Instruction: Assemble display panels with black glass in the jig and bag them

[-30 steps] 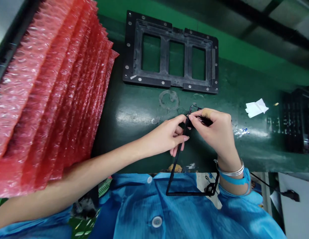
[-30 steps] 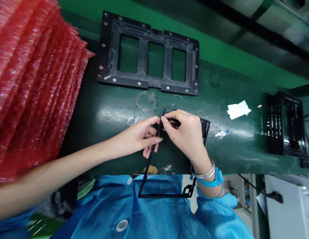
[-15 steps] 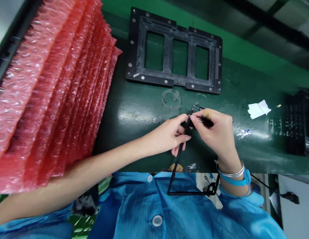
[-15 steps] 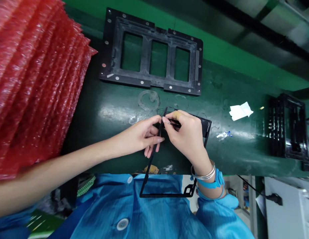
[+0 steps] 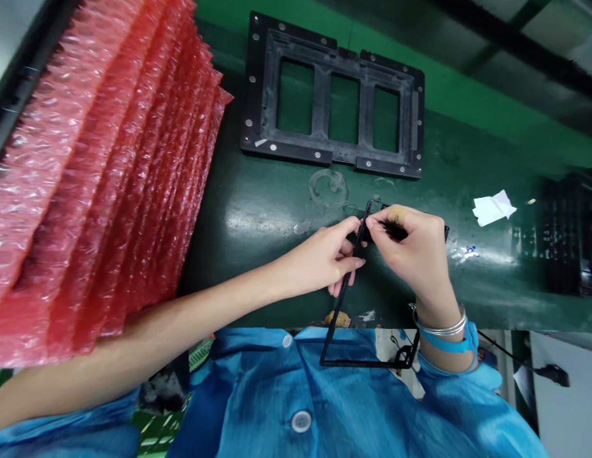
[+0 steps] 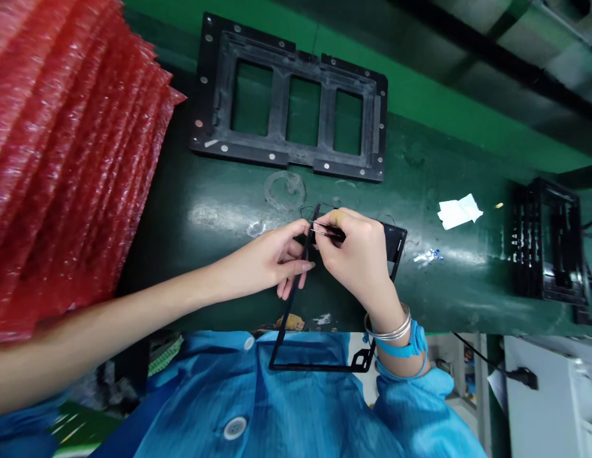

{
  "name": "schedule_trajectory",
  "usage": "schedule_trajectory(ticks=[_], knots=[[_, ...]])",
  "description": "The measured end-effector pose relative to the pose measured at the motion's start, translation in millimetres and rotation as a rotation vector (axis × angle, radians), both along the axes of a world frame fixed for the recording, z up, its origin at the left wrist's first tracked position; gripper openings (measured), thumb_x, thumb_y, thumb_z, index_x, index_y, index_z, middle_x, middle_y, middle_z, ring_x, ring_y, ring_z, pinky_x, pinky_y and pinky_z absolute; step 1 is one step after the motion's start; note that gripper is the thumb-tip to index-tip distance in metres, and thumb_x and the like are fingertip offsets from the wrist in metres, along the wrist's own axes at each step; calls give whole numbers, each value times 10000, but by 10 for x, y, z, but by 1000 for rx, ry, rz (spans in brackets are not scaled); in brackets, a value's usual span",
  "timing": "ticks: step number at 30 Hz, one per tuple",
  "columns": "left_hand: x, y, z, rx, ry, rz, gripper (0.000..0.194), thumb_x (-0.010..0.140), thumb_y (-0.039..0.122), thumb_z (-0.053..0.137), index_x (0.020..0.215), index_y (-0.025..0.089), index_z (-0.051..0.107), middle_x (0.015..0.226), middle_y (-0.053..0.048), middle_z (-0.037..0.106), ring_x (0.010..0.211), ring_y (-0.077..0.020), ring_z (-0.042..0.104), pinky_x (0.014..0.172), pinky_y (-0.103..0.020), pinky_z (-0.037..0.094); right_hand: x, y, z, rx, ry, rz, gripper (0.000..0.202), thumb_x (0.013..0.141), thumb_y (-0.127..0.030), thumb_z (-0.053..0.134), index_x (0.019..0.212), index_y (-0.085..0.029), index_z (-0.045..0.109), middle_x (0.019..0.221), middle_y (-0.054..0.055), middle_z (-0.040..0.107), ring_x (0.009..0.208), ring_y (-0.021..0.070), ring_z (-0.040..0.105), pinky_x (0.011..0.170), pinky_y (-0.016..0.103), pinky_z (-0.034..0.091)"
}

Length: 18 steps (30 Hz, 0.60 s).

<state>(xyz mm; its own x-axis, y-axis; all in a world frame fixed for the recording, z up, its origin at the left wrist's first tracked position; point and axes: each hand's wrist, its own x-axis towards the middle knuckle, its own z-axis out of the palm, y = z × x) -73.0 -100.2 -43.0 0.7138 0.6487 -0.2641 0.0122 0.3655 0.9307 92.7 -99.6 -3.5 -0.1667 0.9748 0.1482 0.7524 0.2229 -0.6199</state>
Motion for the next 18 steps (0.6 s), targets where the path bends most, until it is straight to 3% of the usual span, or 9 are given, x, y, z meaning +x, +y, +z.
schedule_trajectory(ticks=[6,13,18], knots=[[-10,14,4,-11,-33,-3,224,879,82,514,949,217,349,552,97,593,322,-84,531,341,-144,417,-55,-31,-21,74,-115,-40,136,733,-164,554,670,-214,663,680,20,690,613,158,627,601,268,470],[-3,37,1,-28,-53,-13,220,885,80,522,954,218,366,550,83,615,333,-110,569,339,-150,434,46,11,28,-67,73,27,176,814,-217,564,740,-196,722,703,19,727,624,152,654,614,266,499],[2,36,1,-10,-42,-5,223,880,60,518,963,213,377,536,85,610,323,-120,563,326,-161,432,38,23,28,-24,7,6,170,800,-209,576,718,-204,725,717,30,741,642,168,669,640,287,519]])
